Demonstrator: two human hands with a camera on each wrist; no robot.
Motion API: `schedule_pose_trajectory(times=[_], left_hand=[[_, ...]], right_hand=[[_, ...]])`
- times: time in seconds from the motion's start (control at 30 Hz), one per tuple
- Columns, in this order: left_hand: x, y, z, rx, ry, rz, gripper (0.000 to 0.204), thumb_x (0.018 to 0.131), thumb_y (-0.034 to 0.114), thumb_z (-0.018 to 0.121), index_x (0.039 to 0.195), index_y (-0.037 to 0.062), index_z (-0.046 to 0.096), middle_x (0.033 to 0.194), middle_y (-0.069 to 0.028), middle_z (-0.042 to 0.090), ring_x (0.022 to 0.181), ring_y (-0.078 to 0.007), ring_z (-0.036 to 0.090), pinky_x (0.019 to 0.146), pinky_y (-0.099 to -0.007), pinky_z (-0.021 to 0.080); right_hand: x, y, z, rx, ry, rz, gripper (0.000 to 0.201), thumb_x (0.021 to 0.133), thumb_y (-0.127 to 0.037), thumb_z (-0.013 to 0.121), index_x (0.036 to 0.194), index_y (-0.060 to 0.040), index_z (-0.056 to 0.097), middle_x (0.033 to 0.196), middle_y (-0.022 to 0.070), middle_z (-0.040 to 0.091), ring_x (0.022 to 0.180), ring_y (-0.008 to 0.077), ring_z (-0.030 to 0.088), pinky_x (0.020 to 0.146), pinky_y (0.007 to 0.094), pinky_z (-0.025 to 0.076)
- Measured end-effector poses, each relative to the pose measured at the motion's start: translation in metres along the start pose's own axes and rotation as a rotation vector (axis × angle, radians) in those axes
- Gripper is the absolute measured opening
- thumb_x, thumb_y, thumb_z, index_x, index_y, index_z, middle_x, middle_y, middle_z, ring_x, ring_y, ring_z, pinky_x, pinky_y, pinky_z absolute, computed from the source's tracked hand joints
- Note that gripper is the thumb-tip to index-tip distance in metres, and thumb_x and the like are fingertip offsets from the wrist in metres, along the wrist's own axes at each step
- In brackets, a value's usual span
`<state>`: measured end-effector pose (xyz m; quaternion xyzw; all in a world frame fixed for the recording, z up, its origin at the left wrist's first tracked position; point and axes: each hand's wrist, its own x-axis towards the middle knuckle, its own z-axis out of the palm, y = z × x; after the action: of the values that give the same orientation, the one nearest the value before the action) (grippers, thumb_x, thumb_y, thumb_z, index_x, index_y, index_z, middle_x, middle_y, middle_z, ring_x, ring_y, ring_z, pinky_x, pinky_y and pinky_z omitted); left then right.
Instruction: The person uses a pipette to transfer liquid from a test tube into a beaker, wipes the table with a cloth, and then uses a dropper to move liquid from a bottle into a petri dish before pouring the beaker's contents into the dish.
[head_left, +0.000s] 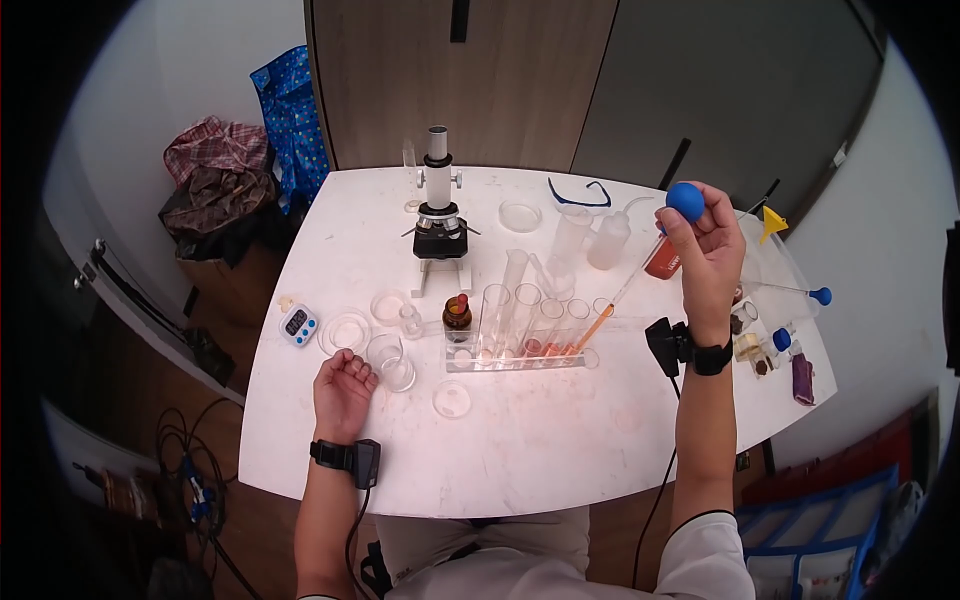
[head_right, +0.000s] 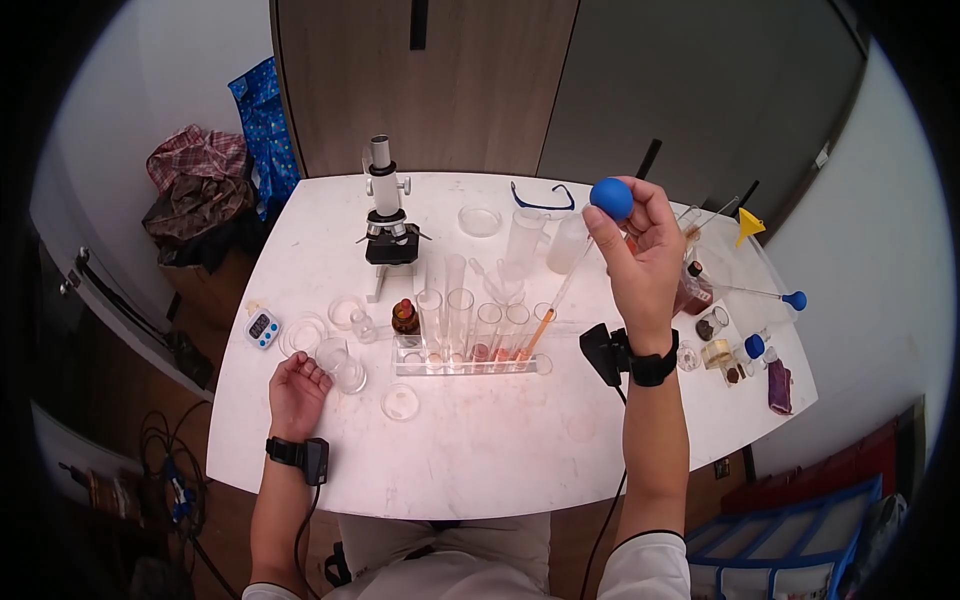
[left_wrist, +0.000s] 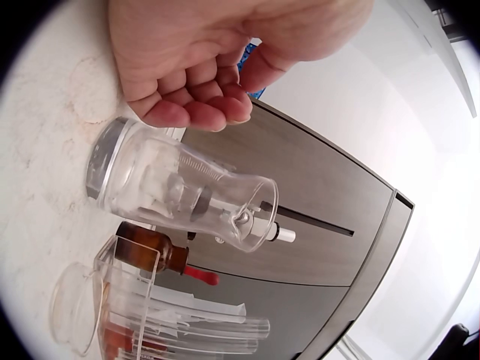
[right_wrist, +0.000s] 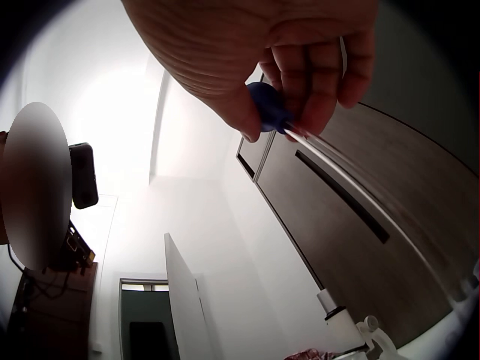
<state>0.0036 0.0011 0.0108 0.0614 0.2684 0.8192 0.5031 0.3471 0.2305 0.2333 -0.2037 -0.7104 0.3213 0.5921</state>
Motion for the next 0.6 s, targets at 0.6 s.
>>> schedule_pose_trajectory(times=[0.6], left_hand=[[0.0024,-0.0006,-0.0036,0.013,-0.019,-0.008,0.016,0.096,0.020,0.049,0.087,0.0088,0.057,0.074,-0.0017,0.054,0.073,-0.0161,0.053,0.076,-0.0316,0.048]], right_hand=[[0.0001,-0.0023,-0.0016,-0.009,0.013,-0.008,0.033,0.088,-0.011,0.074,0.114,-0.0007,0.057,0.100,0.0060,0.066,0.091,0.0090,0.060,0.084,0.0228,0.047]])
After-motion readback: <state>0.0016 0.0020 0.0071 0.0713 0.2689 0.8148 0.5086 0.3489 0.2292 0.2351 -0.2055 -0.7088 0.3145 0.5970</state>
